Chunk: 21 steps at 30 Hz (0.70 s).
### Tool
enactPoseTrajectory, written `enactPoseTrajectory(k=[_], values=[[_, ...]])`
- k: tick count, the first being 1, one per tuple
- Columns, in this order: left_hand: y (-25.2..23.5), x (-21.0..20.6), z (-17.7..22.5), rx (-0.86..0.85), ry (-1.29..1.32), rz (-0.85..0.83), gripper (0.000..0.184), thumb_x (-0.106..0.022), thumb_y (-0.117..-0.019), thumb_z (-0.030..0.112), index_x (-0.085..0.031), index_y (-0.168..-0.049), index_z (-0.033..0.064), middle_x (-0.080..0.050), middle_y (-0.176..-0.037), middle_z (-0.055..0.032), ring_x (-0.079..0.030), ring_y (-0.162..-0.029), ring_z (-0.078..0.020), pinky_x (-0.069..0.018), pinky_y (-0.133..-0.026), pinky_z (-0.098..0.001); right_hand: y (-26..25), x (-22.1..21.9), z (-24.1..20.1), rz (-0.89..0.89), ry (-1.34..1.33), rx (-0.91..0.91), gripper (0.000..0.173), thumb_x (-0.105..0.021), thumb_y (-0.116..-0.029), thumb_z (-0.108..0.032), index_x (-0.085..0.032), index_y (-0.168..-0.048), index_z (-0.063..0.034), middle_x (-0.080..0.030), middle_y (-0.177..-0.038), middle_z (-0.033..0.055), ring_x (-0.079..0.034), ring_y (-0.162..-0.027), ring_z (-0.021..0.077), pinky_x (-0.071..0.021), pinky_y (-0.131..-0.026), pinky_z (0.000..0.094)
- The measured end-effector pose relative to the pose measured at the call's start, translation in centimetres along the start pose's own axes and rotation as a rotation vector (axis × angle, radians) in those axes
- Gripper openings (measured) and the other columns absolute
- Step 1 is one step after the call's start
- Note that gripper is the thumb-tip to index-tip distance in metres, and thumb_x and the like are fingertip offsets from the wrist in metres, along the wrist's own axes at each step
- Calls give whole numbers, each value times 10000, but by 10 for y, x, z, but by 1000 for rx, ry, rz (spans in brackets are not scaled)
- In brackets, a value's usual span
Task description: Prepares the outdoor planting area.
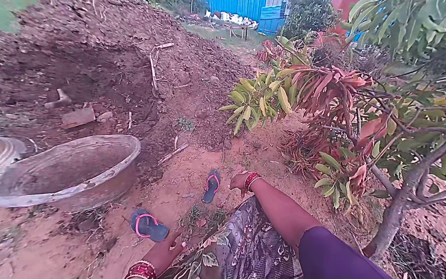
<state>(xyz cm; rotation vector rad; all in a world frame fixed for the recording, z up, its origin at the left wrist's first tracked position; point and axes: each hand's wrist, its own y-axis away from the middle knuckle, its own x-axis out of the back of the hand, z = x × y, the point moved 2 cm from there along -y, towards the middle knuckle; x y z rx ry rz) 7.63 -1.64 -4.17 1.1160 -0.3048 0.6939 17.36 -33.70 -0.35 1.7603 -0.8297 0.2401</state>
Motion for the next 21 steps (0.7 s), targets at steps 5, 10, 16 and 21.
enactPoseTrajectory(k=[5, 10, 16, 21], values=[[0, 1, -1, -8, -6, 2, 613, -532, -1101, 346, -362, -1604, 40, -588, -1446, -264, -550, -1372, -424, -364, -1183, -579, 2, 0, -2, -6, 5, -7, 479, -429, -1119, -405, -536, -1392, -26, -600, -1056, 170, -555, -751, 218, -495, -708, 418], [0, 0, -2, -8, -6, 8, 612, -532, -1100, 357, -370, -1602, 46, -594, -1440, -259, -559, -1360, -424, -372, -1180, -578, 1, 0, 0, 1, -2, -10, 472, -438, -1115, -413, -546, -1368, -30, -589, -1030, 155, -544, -734, 210, -493, -694, 411], [0, 0, -3, -8, 10, 8, 606, -526, -1103, 352, -368, -1603, 50, -584, -1451, -261, -552, -1368, -426, -367, -1182, -582, 2, 0, 0, 9, 9, -5, 477, -430, -1116, -417, -551, -1375, -34, -594, -1012, 153, -541, -720, 204, -487, -685, 404], [0, 0, -2, -7, 10, 11, 595, -534, -1100, 339, -380, -1599, 55, -590, -1450, -253, -561, -1361, -420, -373, -1179, -578, 5, 0, -2, 5, 4, -23, 478, -420, -1118, -423, -544, -1380, -44, -572, -980, 131, -530, -713, 194, -486, -686, 395]])
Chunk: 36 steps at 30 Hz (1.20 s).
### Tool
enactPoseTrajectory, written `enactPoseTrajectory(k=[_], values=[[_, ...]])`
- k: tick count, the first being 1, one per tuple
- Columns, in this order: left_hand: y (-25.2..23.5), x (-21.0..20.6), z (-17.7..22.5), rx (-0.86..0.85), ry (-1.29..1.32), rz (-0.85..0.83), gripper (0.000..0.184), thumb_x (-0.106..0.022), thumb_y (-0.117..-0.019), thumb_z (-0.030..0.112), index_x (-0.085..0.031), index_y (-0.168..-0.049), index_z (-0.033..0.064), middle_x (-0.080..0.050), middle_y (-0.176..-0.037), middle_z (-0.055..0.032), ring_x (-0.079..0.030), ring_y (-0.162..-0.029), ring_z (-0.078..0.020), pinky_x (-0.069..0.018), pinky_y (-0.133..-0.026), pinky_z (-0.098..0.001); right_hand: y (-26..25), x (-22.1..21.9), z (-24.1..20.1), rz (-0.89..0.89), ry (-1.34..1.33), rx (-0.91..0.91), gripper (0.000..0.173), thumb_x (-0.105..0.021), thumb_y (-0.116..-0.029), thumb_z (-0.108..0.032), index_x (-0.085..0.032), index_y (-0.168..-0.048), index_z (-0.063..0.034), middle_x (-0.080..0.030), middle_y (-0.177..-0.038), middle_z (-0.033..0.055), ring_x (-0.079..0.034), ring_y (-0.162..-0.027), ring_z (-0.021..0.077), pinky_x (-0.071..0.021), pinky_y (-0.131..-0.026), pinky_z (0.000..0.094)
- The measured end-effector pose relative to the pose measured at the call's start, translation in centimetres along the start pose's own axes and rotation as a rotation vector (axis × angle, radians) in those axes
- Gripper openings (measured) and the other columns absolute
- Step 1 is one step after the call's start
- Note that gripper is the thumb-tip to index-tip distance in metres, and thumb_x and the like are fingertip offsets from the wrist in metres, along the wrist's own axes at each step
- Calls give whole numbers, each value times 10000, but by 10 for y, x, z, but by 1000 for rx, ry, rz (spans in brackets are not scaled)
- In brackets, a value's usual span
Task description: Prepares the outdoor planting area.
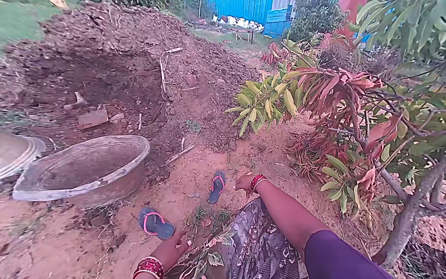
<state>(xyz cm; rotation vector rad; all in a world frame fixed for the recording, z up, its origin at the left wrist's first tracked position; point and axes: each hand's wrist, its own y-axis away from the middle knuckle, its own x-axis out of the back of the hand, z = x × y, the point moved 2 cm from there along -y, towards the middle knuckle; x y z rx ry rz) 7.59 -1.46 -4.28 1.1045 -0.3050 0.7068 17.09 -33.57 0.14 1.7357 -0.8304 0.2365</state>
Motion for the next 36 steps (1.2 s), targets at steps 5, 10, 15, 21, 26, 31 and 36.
enactPoseTrajectory(k=[5, 10, 15, 21, 26, 31, 36], values=[[-1, 0, -1, 8, 7, 3, 596, -530, -1102, 344, -378, -1600, 54, -585, -1456, -252, -554, -1369, -419, -371, -1184, -575, -2, -1, 0, 1, -22, -14, 486, -434, -1113, -429, -537, -1394, -46, -587, -1018, 153, -542, -725, 203, -491, -694, 397], [0, -1, -1, 10, 11, 2, 610, -540, -1096, 352, -379, -1598, 45, -582, -1454, -263, -549, -1373, -425, -366, -1186, -580, -1, 0, 0, -1, -2, -8, 482, -428, -1115, -431, -543, -1381, -46, -573, -988, 135, -536, -719, 199, -494, -689, 399], [0, -1, 0, 11, 17, -4, 600, -537, -1098, 343, -381, -1597, 49, -580, -1450, -268, -547, -1372, -424, -370, -1185, -573, -2, 0, 1, -2, -3, 11, 474, -428, -1117, -415, -549, -1366, -31, -580, -984, 142, -540, -718, 203, -489, -691, 398], [2, -2, 1, 13, 24, -4, 596, -539, -1098, 336, -384, -1597, 50, -579, -1451, -272, -553, -1365, -428, -371, -1183, -578, -2, -1, 2, 3, -7, 9, 476, -430, -1115, -418, -550, -1374, -38, -582, -1001, 146, -536, -726, 202, -485, -692, 401], [2, -2, -2, 11, 13, 2, 598, -542, -1096, 347, -388, -1595, 55, -585, -1448, -264, -560, -1362, -415, -376, -1183, -566, -3, 0, 0, 0, 5, 16, 464, -427, -1114, -421, -559, -1359, -50, -588, -976, 133, -538, -693, 188, -486, -662, 384], [3, -3, 5, 27, 10, -25, 599, -515, -1101, 371, -379, -1605, 77, -575, -1467, -246, -543, -1384, -398, -366, -1191, -565, 0, 0, 3, 11, -30, 13, 474, -427, -1119, -415, -552, -1395, -50, -613, -1041, 174, -564, -727, 214, -502, -699, 405], [11, -1, 8, 36, -9, -44, 609, -503, -1103, 370, -365, -1604, 52, -544, -1494, -265, -511, -1413, -417, -345, -1202, -594, -10, -1, -1, 13, -33, 32, 466, -408, -1131, -381, -548, -1408, -34, -642, -1107, 224, -637, -766, 259, -540, -745, 435]])
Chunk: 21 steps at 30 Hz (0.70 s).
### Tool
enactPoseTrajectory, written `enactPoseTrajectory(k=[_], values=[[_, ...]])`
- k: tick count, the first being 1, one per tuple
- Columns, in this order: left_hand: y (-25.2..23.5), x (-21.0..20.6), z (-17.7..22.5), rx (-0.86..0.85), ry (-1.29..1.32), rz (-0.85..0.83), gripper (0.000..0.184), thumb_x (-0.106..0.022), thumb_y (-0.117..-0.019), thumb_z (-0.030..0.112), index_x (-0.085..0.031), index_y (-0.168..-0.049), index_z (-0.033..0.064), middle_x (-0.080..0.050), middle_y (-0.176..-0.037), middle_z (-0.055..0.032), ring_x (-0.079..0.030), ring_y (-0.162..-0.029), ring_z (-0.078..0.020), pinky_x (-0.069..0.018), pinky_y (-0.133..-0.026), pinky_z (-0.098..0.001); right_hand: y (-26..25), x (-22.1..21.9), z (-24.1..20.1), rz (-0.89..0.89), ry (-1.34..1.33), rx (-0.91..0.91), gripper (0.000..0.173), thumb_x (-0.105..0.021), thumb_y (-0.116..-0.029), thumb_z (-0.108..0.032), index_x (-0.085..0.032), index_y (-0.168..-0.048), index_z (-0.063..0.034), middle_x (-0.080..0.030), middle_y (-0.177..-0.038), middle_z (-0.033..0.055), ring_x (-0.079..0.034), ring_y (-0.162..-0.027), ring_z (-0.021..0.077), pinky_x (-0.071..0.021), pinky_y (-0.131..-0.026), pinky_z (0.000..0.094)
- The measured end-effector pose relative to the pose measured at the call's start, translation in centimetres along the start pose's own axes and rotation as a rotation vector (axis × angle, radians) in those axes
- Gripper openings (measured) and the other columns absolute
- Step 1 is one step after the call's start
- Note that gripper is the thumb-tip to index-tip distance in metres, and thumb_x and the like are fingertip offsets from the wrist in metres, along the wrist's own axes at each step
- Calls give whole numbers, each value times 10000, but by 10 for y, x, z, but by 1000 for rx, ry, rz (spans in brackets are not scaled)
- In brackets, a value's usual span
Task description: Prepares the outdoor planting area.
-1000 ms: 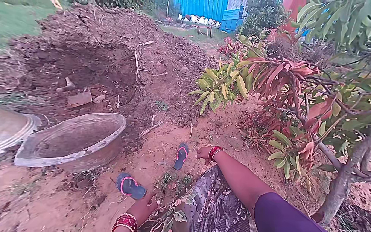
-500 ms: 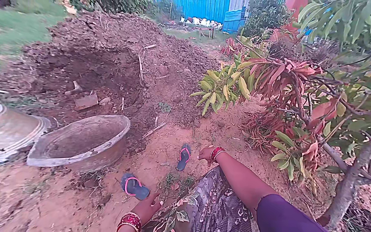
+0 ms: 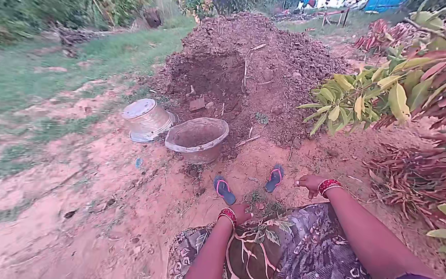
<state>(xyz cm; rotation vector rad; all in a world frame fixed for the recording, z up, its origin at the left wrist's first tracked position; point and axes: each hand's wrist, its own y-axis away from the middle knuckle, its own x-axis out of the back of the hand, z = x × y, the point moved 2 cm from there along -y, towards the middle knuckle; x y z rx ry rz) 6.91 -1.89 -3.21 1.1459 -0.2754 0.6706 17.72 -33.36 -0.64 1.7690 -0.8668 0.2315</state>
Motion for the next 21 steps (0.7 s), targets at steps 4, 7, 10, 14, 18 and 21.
enactPoseTrajectory(k=[4, 7, 10, 14, 18, 21], values=[[2, 0, 1, -1, 12, 4, 609, -500, -1102, 374, -364, -1606, 60, -541, -1500, -260, -505, -1421, -412, -341, -1203, -598, 1, -1, 1, 10, -22, -2, 451, -417, -1130, -375, -552, -1400, -40, -637, -1039, 207, -616, -715, 238, -537, -715, 412], [1, 0, 2, -7, 18, 4, 609, -508, -1100, 372, -369, -1603, 59, -537, -1505, -258, -507, -1420, -413, -340, -1206, -595, 2, 1, 3, 7, -30, -9, 449, -413, -1132, -377, -551, -1398, -42, -626, -1007, 190, -599, -692, 226, -532, -704, 399], [0, -1, -1, -8, 8, 10, 613, -503, -1100, 377, -370, -1603, 52, -543, -1500, -260, -507, -1420, -413, -339, -1204, -603, 1, 0, 2, -2, -36, -4, 451, -404, -1136, -370, -545, -1402, -34, -629, -1023, 203, -614, -712, 241, -538, -723, 409], [-1, -1, 0, -11, -17, 2, 610, -493, -1104, 380, -366, -1604, 55, -546, -1500, -249, -508, -1422, -401, -339, -1206, -597, 1, 1, 2, -3, -34, -8, 446, -402, -1137, -364, -545, -1403, -36, -633, -1022, 209, -623, -720, 250, -540, -721, 415], [-1, -2, 1, -14, -28, 1, 608, -498, -1103, 371, -370, -1600, 46, -547, -1493, -260, -500, -1426, -412, -338, -1206, -599, 3, 1, 1, 0, -47, -8, 445, -404, -1137, -362, -543, -1405, -35, -624, -1019, 210, -617, -717, 245, -540, -716, 412], [-2, -2, 1, -23, -26, -7, 606, -494, -1104, 369, -372, -1598, 40, -546, -1494, -259, -495, -1430, -406, -333, -1210, -593, 1, 1, 3, 4, -53, -7, 452, -409, -1134, -374, -546, -1403, -38, -634, -1026, 213, -624, -712, 247, -544, -712, 411]])
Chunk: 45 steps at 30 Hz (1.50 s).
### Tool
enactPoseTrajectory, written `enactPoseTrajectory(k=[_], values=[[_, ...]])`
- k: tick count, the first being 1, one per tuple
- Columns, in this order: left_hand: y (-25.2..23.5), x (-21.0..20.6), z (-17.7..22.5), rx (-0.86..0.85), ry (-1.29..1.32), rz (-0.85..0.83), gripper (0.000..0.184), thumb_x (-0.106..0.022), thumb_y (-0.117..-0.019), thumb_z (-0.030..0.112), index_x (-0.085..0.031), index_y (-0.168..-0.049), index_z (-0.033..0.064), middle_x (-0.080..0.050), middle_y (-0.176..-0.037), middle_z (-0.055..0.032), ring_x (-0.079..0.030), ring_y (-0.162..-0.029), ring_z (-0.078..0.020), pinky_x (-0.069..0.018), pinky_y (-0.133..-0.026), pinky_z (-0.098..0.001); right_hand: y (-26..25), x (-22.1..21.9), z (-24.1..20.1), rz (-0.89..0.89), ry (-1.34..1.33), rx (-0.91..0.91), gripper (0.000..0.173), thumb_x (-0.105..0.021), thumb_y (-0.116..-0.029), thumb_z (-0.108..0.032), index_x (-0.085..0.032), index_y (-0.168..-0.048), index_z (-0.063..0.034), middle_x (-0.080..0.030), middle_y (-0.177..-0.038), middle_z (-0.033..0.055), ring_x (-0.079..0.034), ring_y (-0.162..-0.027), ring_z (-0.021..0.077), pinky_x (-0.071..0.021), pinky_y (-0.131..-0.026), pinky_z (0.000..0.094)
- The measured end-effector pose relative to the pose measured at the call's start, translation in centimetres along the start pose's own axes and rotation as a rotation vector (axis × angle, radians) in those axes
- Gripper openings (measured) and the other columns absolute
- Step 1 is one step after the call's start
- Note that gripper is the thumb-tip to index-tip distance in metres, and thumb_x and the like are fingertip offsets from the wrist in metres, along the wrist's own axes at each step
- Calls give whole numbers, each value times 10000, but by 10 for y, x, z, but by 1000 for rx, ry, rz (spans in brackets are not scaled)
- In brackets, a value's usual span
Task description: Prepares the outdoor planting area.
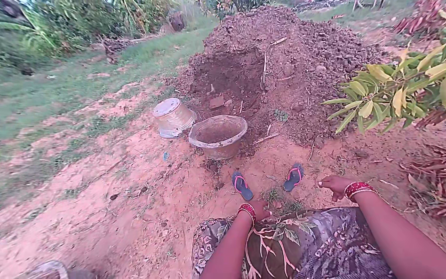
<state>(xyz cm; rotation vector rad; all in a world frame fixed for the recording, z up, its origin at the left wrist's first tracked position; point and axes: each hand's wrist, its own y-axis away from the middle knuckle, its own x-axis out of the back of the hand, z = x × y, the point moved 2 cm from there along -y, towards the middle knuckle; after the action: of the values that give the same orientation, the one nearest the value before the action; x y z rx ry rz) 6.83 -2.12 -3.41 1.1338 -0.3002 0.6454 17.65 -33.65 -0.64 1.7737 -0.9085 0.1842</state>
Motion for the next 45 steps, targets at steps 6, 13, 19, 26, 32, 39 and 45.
enactPoseTrajectory(k=[6, 13, 19, 26, 32, 39, 45], values=[[3, 1, 2, 6, -5, -10, 620, -480, -1109, 395, -354, -1611, 52, -538, -1508, -251, -492, -1436, -398, -328, -1215, -587, 0, 0, 2, -3, -7, 2, 444, -417, -1131, -382, -562, -1382, -45, -616, -914, 164, -589, -641, 207, -531, -663, 376], [-3, -3, -4, 18, 34, -3, 619, -504, -1100, 392, -371, -1607, 63, -572, -1467, -261, -518, -1409, -410, -338, -1207, -594, -2, 0, 3, -2, 3, 1, 452, -426, -1127, -392, -561, -1396, -55, -626, -940, 167, -588, -651, 202, -527, -666, 375], [-3, -2, -3, 21, 41, -4, 615, -510, -1102, 377, -371, -1600, 43, -557, -1482, -267, -508, -1421, -407, -331, -1216, -579, 1, 0, 3, 9, -2, 1, 445, -438, -1123, -395, -566, -1393, -66, -632, -956, 167, -579, -649, 197, -517, -659, 368], [-8, -4, -6, 25, 14, -4, 612, -503, -1100, 383, -375, -1602, 57, -554, -1488, -261, -508, -1423, -404, -336, -1213, -581, 4, 0, 4, 1, 23, -4, 471, -422, -1124, -412, -556, -1409, -62, -645, -1040, 190, -612, -718, 223, -530, -711, 396], [-6, -4, -6, 32, 34, -5, 618, -505, -1100, 382, -372, -1601, 44, -551, -1492, -260, -506, -1426, -398, -333, -1216, -579, -1, -2, 4, -4, 13, -3, 455, -421, -1127, -392, -558, -1393, -49, -637, -1020, 186, -608, -697, 218, -534, -691, 389], [-5, -2, -5, 31, 32, -3, 617, -501, -1100, 389, -376, -1600, 48, -553, -1494, -251, -505, -1427, -394, -333, -1214, -584, -1, -1, 3, -13, 23, 7, 459, -403, -1132, -395, -561, -1397, -55, -640, -1051, 195, -624, -722, 231, -540, -708, 398], [-5, -2, -3, 14, 33, 0, 608, -499, -1102, 376, -378, -1597, 45, -561, -1481, -259, -513, -1419, -401, -339, -1211, -584, -3, 0, 7, 11, 12, -6, 453, -428, -1122, -408, -575, -1381, -66, -649, -1011, 183, -618, -691, 215, -538, -682, 388]])
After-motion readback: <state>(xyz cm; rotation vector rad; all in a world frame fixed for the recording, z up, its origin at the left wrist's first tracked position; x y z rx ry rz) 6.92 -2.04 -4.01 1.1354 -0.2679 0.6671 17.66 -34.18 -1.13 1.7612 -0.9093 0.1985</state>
